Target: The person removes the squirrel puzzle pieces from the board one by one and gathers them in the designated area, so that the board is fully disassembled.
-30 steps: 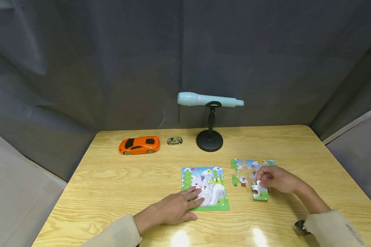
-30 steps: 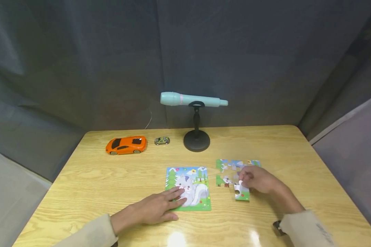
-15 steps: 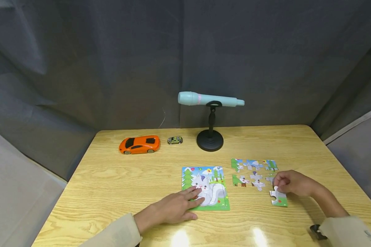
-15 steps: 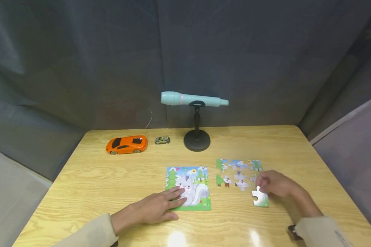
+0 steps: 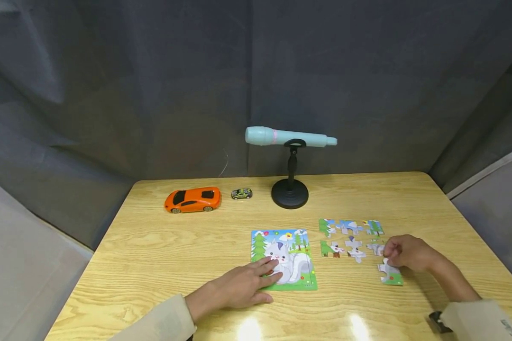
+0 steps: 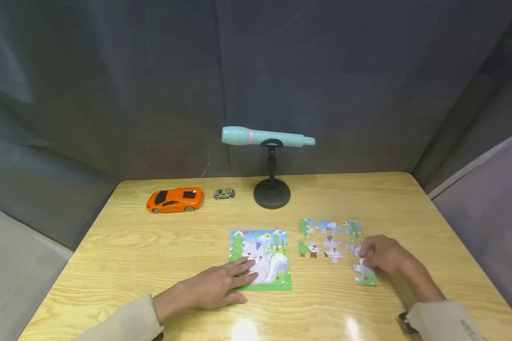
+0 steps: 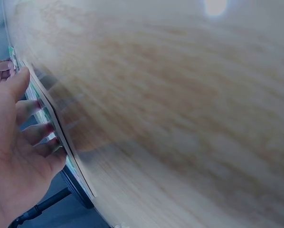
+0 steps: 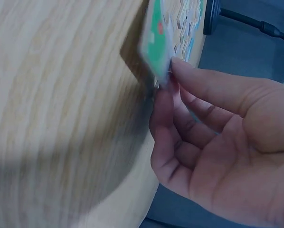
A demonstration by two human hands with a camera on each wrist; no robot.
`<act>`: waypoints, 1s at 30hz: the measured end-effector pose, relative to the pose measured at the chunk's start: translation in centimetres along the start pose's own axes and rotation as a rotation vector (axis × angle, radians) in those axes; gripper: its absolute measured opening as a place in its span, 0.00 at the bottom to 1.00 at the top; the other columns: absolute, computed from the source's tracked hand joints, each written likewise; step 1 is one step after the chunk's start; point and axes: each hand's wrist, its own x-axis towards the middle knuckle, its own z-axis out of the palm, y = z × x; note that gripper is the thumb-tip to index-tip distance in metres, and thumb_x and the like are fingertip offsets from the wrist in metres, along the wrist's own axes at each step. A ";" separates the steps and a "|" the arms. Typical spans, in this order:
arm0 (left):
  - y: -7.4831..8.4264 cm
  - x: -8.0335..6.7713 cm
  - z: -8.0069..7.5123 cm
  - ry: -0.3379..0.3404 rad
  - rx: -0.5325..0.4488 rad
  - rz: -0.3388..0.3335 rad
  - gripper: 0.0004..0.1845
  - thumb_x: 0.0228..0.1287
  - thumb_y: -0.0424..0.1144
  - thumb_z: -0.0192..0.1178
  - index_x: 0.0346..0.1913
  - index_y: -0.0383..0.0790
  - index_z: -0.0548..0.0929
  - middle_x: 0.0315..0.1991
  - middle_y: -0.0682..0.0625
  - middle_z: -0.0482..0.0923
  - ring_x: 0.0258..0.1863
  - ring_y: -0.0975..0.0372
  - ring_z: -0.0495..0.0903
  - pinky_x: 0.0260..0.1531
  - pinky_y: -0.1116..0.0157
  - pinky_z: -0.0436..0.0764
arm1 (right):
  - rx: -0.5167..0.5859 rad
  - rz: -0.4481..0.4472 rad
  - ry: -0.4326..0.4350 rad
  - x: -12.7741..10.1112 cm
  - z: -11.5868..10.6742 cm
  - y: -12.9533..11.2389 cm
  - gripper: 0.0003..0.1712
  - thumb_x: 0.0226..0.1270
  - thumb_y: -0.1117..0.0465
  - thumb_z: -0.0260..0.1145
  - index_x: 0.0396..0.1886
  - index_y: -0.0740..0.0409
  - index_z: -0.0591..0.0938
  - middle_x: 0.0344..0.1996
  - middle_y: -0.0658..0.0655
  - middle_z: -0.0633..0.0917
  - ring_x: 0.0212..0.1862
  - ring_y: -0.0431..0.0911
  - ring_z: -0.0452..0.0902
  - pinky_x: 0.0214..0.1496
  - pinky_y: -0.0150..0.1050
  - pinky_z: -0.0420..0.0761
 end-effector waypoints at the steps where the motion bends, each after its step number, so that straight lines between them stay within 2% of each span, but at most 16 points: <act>1: 0.0 0.0 0.0 0.001 0.002 0.001 0.31 0.72 0.57 0.42 0.72 0.47 0.61 0.74 0.44 0.54 0.74 0.52 0.54 0.69 0.59 0.62 | -0.016 0.010 0.011 0.1 -0.1 0.0 0.08 0.54 0.69 0.67 0.33 0.66 0.78 0.26 0.53 0.76 0.29 0.40 0.67 0.30 0.31 0.70; 5: -0.1 0.0 0.1 0.006 -0.011 -0.003 0.31 0.72 0.57 0.42 0.72 0.47 0.61 0.74 0.44 0.54 0.74 0.52 0.54 0.69 0.59 0.62 | -0.043 0.021 0.035 0.4 -0.2 -0.3 0.09 0.55 0.68 0.69 0.33 0.66 0.78 0.26 0.53 0.76 0.30 0.42 0.67 0.30 0.31 0.69; 10: -0.2 0.0 0.3 0.005 -0.082 -0.026 0.31 0.72 0.59 0.41 0.72 0.48 0.62 0.74 0.44 0.53 0.75 0.52 0.52 0.70 0.58 0.62 | -0.012 -0.030 0.035 0.9 0.2 -1.3 0.08 0.57 0.66 0.68 0.33 0.66 0.78 0.26 0.52 0.75 0.28 0.39 0.67 0.28 0.30 0.70; 16: -0.3 0.0 0.1 0.013 -0.122 -0.040 0.31 0.71 0.59 0.42 0.72 0.49 0.62 0.74 0.46 0.55 0.74 0.54 0.53 0.69 0.58 0.63 | 0.050 -0.093 0.014 2.0 1.2 -3.8 0.08 0.59 0.65 0.67 0.33 0.66 0.78 0.25 0.53 0.75 0.27 0.39 0.66 0.27 0.30 0.70; 23: -0.5 -0.2 0.2 0.037 -0.122 -0.034 0.31 0.71 0.58 0.43 0.71 0.47 0.63 0.74 0.46 0.56 0.74 0.55 0.55 0.69 0.58 0.63 | 0.135 -0.207 -0.059 3.8 2.7 -6.8 0.08 0.61 0.66 0.65 0.34 0.68 0.77 0.25 0.54 0.76 0.26 0.40 0.69 0.26 0.29 0.72; 27: -0.5 -0.5 0.2 0.049 -0.107 -0.037 0.30 0.72 0.58 0.43 0.71 0.48 0.63 0.74 0.46 0.55 0.74 0.54 0.55 0.69 0.57 0.63 | 0.140 -0.183 -0.053 4.8 3.9 -9.0 0.07 0.62 0.66 0.65 0.36 0.67 0.77 0.25 0.55 0.76 0.24 0.44 0.71 0.23 0.32 0.73; 30: -0.5 -1.0 0.0 0.065 -0.085 -0.031 0.30 0.72 0.57 0.43 0.71 0.47 0.64 0.74 0.45 0.56 0.73 0.53 0.56 0.68 0.57 0.63 | 0.125 -0.173 -0.044 5.6 4.8 -10.3 0.07 0.62 0.67 0.65 0.36 0.66 0.78 0.26 0.56 0.77 0.26 0.44 0.71 0.25 0.32 0.72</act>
